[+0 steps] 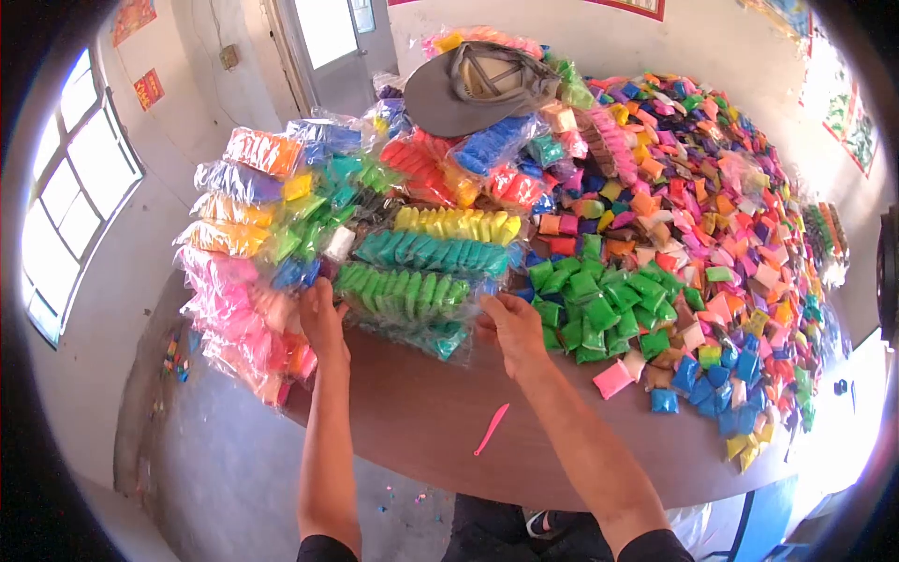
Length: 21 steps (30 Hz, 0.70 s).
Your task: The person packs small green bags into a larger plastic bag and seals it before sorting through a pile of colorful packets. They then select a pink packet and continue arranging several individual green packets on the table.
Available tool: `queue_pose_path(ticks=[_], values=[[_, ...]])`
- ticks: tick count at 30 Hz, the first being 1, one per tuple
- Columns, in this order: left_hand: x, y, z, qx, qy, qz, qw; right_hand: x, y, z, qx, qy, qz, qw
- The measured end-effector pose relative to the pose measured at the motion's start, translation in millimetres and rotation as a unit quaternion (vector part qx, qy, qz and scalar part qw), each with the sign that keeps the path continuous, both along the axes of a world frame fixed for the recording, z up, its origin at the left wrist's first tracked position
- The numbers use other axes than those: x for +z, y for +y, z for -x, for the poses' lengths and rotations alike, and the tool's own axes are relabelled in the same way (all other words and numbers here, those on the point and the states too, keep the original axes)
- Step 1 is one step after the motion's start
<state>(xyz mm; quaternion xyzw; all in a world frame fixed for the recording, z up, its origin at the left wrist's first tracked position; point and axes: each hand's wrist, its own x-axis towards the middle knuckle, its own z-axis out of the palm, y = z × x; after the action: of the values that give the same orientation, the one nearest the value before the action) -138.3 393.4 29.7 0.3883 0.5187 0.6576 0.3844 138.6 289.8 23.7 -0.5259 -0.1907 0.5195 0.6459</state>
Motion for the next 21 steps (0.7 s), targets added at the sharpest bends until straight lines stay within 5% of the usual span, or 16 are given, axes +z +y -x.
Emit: queue_pose_path(ticks=[4,10,18,21], values=[[-10,-14,-4,0.020,0.016,-0.026,0.999,12,-33,-8,0.041,-0.050,0.043,0.997],[-15,-42,2,0.043,0.016,-0.030,0.998,-11,-140,-27,0.055,-0.165,-0.048,0.984],[-45,-193,-20,-0.071,0.339,-0.025,0.938,-35,-330,-108,-0.087,-0.526,0.019,0.846],[-79,-226,-26,-0.060,0.513,-0.132,0.846,-44,-380,-136,-0.127,-0.609,0.062,0.780]])
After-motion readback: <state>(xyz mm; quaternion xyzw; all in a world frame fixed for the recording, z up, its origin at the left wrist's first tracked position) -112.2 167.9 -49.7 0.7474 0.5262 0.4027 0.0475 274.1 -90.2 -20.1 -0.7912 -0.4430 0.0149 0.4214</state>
